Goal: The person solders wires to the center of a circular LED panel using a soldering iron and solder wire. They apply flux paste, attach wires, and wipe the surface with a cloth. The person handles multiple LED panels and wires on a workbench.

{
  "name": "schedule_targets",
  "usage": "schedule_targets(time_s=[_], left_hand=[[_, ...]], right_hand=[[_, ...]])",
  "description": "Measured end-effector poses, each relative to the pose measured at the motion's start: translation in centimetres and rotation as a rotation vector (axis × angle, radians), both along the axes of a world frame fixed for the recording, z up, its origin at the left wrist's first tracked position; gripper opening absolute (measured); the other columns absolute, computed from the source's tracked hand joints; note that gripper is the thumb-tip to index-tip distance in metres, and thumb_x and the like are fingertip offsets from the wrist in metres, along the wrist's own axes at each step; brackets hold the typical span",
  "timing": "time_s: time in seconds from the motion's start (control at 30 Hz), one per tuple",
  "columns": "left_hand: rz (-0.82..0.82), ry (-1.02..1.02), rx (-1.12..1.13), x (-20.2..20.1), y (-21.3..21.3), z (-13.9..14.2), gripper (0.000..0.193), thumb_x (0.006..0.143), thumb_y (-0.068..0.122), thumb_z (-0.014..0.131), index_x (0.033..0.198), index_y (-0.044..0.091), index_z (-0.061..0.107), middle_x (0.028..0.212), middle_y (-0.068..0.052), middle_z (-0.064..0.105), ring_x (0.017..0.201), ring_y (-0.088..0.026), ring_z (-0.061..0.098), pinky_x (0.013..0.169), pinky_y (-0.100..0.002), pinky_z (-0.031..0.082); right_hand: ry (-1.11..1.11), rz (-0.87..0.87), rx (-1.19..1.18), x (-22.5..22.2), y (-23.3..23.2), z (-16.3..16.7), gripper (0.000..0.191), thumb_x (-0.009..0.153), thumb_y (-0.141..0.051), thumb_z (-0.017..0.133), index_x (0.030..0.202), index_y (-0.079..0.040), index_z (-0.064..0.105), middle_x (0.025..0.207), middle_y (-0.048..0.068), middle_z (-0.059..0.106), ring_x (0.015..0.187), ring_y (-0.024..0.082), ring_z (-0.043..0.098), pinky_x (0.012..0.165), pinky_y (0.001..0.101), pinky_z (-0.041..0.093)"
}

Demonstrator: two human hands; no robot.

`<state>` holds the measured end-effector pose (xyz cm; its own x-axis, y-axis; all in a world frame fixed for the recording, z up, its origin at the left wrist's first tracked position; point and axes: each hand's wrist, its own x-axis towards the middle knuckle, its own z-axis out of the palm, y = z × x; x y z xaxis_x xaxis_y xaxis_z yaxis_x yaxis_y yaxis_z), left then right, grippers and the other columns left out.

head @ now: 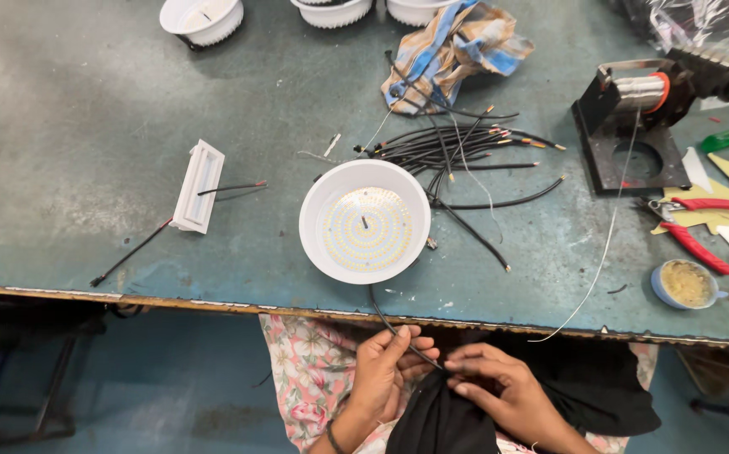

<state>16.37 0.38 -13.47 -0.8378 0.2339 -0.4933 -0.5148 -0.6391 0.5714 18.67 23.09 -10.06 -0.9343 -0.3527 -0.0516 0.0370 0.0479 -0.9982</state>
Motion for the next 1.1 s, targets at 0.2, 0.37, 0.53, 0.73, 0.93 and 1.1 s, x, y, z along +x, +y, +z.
schedule_targets(time_s=[0.2,0.37,0.53,0.73,0.93,1.1], left_hand=[[0.035,-0.065,0.085,0.1,0.9,-0.2,0.03,0.098,0.028,0.062,0.111,0.001,0.065,0.099,-0.015,0.076,0.087,-0.026,0.078,0.078,-0.044,0.065],[0.075,-0.051,0.096,0.4,1.1,0.0,0.028,0.099,0.025,0.061,0.112,0.001,0.064,0.103,-0.014,0.076,0.091,-0.026,0.077,0.08,-0.043,0.064],[-0.052,0.023,0.036,1.4,1.0,0.7,0.029,0.098,0.025,0.06,0.114,0.003,0.067,0.105,-0.015,0.077,0.094,-0.025,0.078,0.083,-0.041,0.065],[-0.157,0.209,0.082,2.5,1.2,0.7,0.019,0.101,0.018,0.064,0.11,0.001,0.064,0.107,-0.019,0.075,0.094,-0.028,0.076,0.086,-0.042,0.064],[-0.122,0.249,0.093,2.2,2.4,1.8,0.014,0.101,0.016,0.065,0.104,0.003,0.062,0.106,-0.021,0.075,0.099,-0.027,0.076,0.088,-0.043,0.064],[-0.155,0.188,0.164,2.5,2.6,2.4,0.014,0.101,0.02,0.061,0.106,0.007,0.061,0.107,-0.02,0.076,0.097,-0.026,0.076,0.087,-0.042,0.062]], right_hand=[[0.06,-0.135,-0.1,1.4,0.2,-1.7,0.021,0.077,0.008,0.079,0.098,0.005,0.08,0.098,0.015,0.08,0.088,0.023,0.082,0.074,0.0333,0.067],[0.485,-0.201,0.2,0.9,-0.1,-0.5,0.02,0.071,-0.001,0.087,0.087,-0.001,0.077,0.09,0.011,0.082,0.084,0.02,0.083,0.073,0.0274,0.066],[0.736,-0.253,0.255,1.8,-0.7,1.6,0.018,0.073,-0.003,0.087,0.085,-0.004,0.073,0.092,0.011,0.078,0.085,0.02,0.081,0.072,0.0275,0.064],[0.942,-0.291,0.348,2.8,-1.3,2.6,0.017,0.074,-0.002,0.086,0.083,-0.007,0.072,0.08,0.004,0.066,0.084,0.02,0.076,0.07,0.0286,0.062],[1.04,-0.4,0.372,3.0,-2.8,4.1,0.019,0.073,-0.003,0.087,0.082,-0.007,0.071,0.079,0.003,0.067,0.08,0.019,0.074,0.068,0.0288,0.06],[0.919,-0.453,0.335,3.2,-3.0,4.9,0.021,0.073,-0.004,0.088,0.086,-0.005,0.072,0.086,0.007,0.072,0.081,0.019,0.076,0.071,0.0293,0.063]])
